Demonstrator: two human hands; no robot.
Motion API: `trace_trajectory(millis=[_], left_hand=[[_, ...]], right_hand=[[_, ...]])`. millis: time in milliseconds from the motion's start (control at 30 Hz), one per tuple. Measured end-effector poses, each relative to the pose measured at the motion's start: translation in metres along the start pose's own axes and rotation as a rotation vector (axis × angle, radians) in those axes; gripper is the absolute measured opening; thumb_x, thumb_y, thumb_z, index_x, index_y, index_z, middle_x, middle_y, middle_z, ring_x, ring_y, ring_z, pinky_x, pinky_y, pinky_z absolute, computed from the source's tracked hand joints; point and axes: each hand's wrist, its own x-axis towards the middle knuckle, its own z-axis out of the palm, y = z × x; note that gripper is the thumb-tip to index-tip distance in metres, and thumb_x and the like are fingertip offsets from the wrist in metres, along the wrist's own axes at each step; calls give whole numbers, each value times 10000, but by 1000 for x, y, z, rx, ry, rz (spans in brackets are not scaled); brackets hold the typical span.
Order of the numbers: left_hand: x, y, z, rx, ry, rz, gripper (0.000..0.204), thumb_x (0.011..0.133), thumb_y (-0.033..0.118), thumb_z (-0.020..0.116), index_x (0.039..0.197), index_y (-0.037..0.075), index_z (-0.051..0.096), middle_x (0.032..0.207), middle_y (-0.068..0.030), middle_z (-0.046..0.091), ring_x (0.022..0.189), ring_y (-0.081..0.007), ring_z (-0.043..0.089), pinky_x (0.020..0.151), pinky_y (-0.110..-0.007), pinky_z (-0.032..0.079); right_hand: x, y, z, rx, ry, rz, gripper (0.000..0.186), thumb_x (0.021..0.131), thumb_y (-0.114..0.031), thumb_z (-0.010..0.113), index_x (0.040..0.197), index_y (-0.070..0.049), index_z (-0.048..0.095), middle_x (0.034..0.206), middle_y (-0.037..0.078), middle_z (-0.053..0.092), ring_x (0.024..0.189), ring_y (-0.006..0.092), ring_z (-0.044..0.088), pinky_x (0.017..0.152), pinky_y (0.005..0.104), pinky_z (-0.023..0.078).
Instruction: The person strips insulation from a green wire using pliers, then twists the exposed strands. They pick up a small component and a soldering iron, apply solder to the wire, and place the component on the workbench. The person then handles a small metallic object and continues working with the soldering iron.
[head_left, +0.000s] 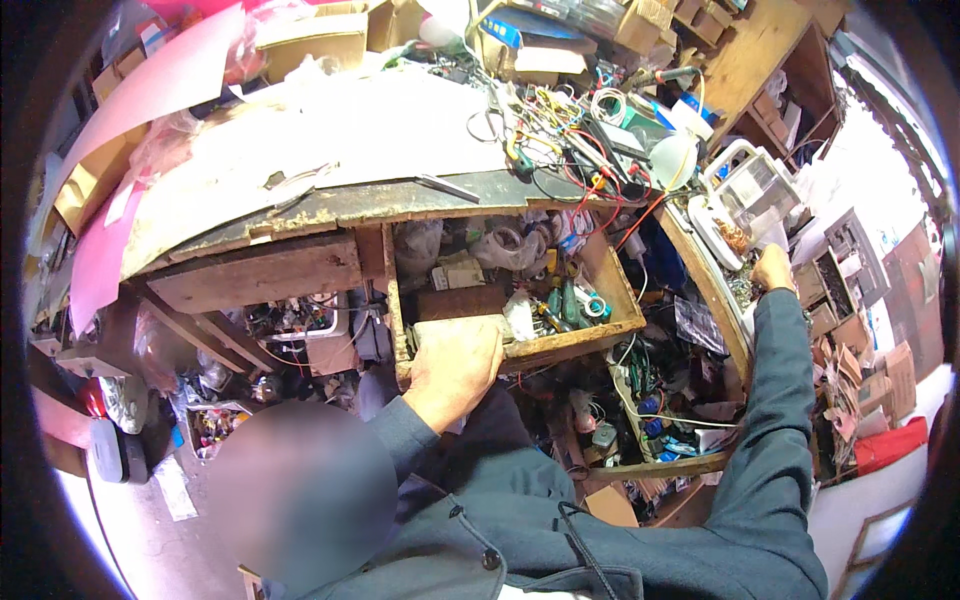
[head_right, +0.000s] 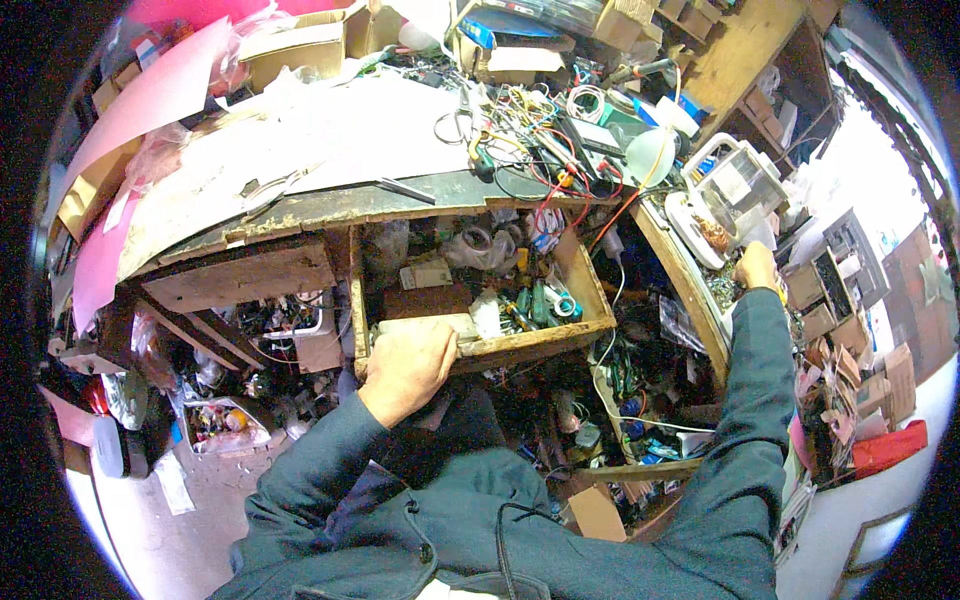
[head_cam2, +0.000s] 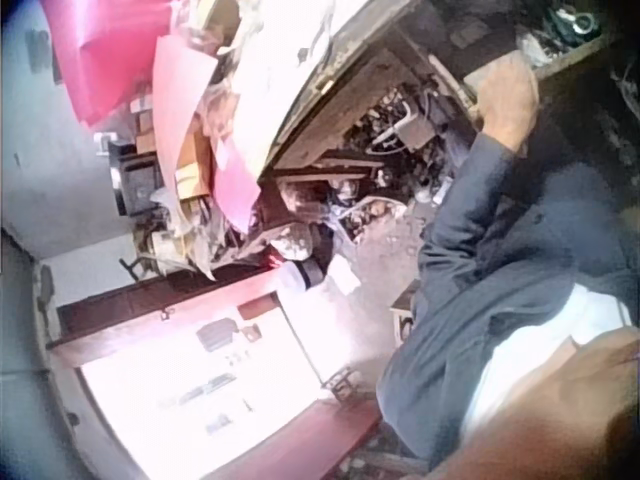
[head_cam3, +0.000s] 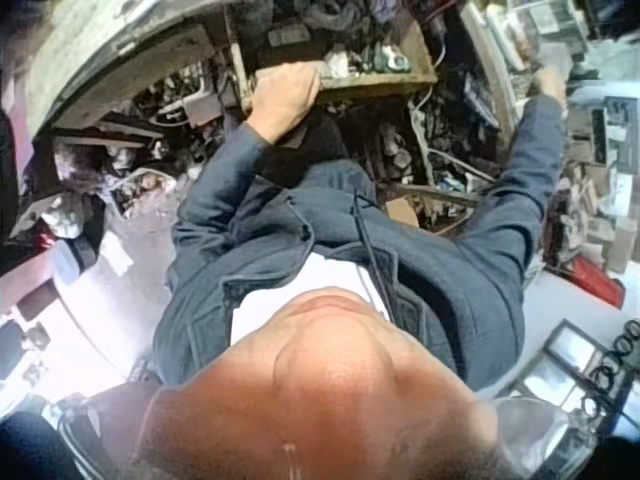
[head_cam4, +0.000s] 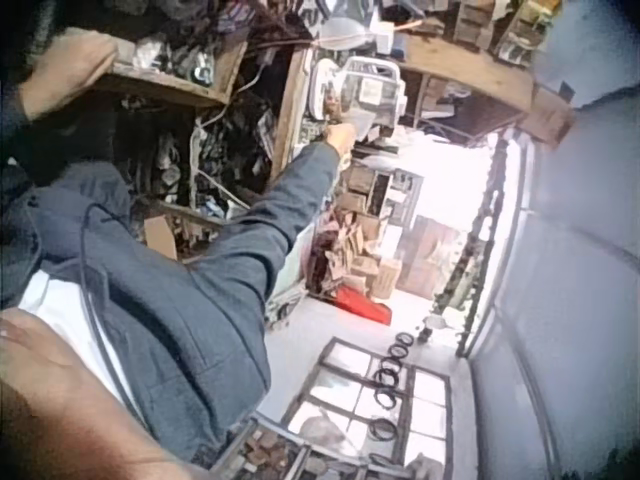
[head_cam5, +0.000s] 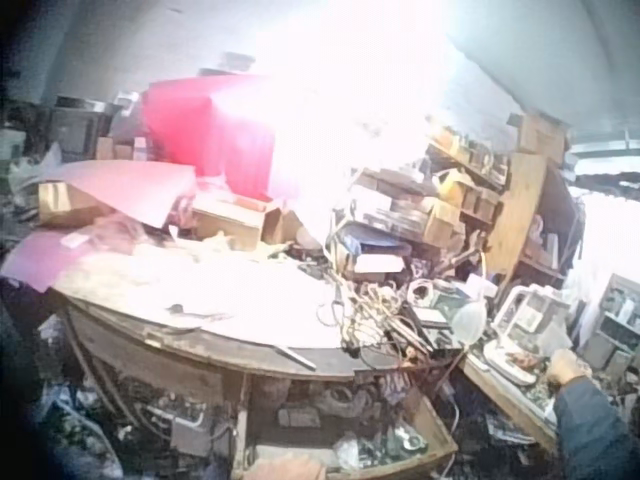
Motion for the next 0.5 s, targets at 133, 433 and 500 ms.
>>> trace_trajectory(millis=[133, 433, 500], left_hand=[[4, 1, 0, -71, 34, 14, 180, 945, 201, 585, 843, 54, 610, 780, -170, 640, 735, -375, 643, 650, -487, 520], [19, -15, 1, -73, -237, -66, 312, 944, 314, 556, 778, 75, 669, 706, -190, 661, 679, -401, 667, 628, -514, 530], [18, -14, 7, -111, -174, -87, 341, 944, 319, 564, 732, 70, 661, 692, -189, 655, 678, -409, 662, 628, -522, 526]], right_hand=[[-10, -5, -19, -14, 164, 17, 258, 748, -60, 758, 983, 30, 702, 1023, 282, 707, 1041, 433, 684, 875, 489, 552], [-136, -227, -98, 918, -3, -1080, 109, 844, -96, 704, 935, -34, 700, 866, 121, 696, 820, 289, 690, 739, 370, 546], [-171, -281, -99, 997, 205, -1262, 91, 860, -111, 705, 927, -52, 694, 856, 104, 689, 800, 297, 686, 707, 363, 546]])
